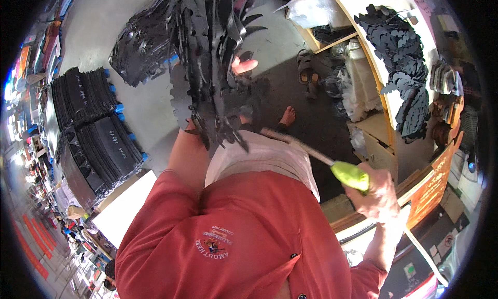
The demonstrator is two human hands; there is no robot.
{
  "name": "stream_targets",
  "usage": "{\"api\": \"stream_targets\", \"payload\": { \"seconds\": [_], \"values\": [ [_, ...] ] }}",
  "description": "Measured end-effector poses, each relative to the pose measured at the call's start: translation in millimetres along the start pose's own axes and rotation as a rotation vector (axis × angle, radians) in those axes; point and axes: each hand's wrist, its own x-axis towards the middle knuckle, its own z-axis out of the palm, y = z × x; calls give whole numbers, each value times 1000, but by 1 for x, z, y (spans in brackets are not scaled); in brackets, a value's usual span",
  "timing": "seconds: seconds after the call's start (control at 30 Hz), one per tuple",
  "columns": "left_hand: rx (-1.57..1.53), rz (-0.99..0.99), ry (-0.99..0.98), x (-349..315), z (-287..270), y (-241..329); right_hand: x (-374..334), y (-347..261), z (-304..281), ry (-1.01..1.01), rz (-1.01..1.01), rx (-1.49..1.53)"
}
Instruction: The person uses a die-cutting machine to press a patterned die into a black rubber sheet, then removes the cut pieces and excess material. They repeat the process with a new sheet, collect the cut pieces, and place them into a black plastic bag.
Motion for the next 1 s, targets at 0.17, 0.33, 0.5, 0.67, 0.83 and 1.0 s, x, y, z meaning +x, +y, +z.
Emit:
{"api": "stream_targets", "payload": {
  "seconds": [0.17,0.33,0.5,0.67,0.83,1.0],
  "values": [
    [0,-20,5,-10,-1,2,1,11,3,132,120,-13],
    [14,-31,13,-23,-3,3,2,12,1,70,-12,29],
    [34,-52,8,-27,-2,0,8,8,-7,5,-20,-25],
    [32,-87,-1,-34,-3,-2,14,6,-38,267,-67,184],
    [19,-97,-9,-43,-13,6,28,9,-61,-58,-53,114],
    [-11,-80,-31,-60,-35,30,46,8,-74,87,-111,262]
  ]
}}
